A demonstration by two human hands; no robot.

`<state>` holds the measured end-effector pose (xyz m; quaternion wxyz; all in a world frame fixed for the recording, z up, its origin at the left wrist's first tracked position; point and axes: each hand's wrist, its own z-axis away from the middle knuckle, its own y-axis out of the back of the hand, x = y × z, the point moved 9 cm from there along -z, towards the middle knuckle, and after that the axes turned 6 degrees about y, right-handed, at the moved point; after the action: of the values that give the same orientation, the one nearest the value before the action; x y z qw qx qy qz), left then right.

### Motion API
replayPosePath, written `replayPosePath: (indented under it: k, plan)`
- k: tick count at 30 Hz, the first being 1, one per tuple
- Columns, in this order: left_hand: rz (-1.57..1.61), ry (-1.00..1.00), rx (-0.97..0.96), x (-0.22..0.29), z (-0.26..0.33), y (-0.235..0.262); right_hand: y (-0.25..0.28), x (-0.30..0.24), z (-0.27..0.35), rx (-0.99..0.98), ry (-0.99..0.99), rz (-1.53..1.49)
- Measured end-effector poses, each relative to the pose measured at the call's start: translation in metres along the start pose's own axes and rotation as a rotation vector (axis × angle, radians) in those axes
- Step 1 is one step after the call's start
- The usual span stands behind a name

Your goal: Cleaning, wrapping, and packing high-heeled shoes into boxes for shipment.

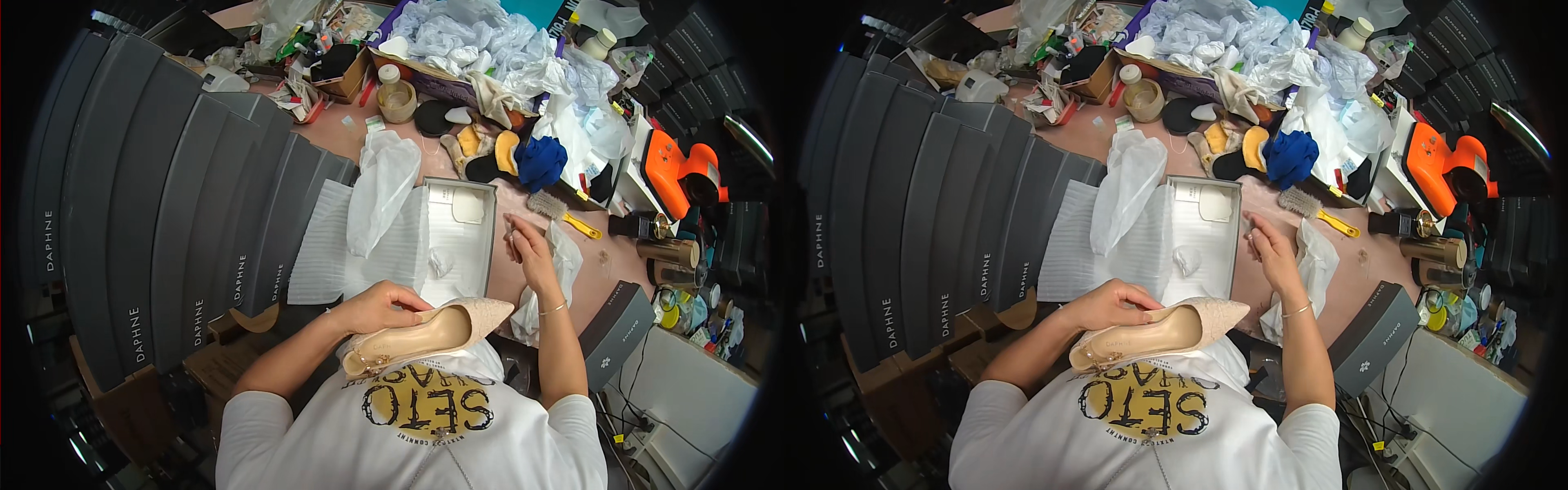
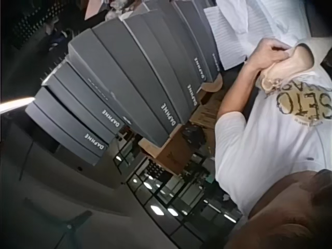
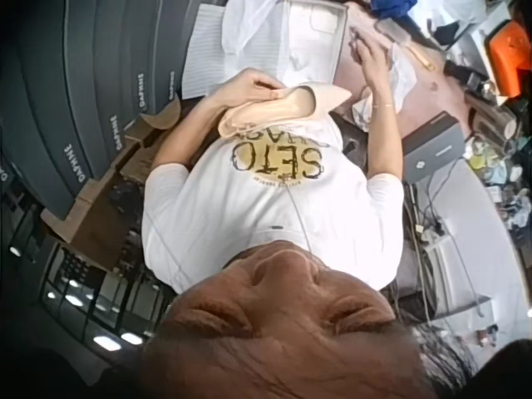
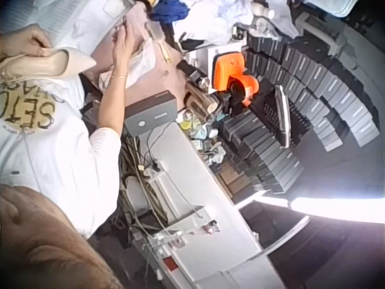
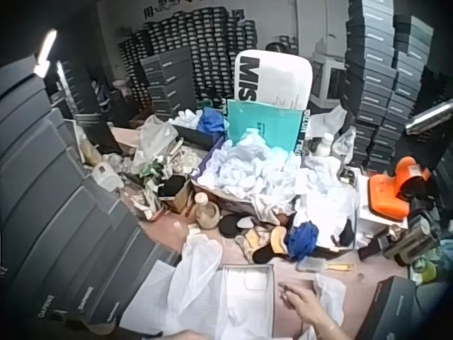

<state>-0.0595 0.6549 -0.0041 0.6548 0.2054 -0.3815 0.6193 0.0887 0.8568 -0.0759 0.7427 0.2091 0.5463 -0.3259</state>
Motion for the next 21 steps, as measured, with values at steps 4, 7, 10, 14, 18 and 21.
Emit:
replayPosePath:
  k: [4, 7, 10, 14, 18, 21]
  plan:
    - [0.138, 0.113, -0.091, -0.014, -0.008, -0.006, -0.068, -0.106, 0.038, -0.357, 0.363, 0.341]
    - [0.253, 0.215, -0.169, -0.027, -0.010, -0.009, -0.103, -0.127, 0.057, -0.641, 0.440, 0.530]
    - [0.315, 0.249, -0.189, -0.033, -0.013, -0.013, -0.119, -0.119, 0.064, -0.799, 0.460, 0.740]
    - [0.333, 0.239, -0.197, -0.037, -0.011, -0.016, -0.132, -0.112, 0.065, -0.877, 0.429, 0.823]
    - [0.358, 0.223, -0.216, -0.038, -0.010, -0.020, -0.142, -0.113, 0.064, -0.936, 0.456, 0.832]
    - [0.361, 0.215, -0.208, -0.038, -0.009, -0.021, -0.146, -0.109, 0.063, -0.977, 0.470, 0.828]
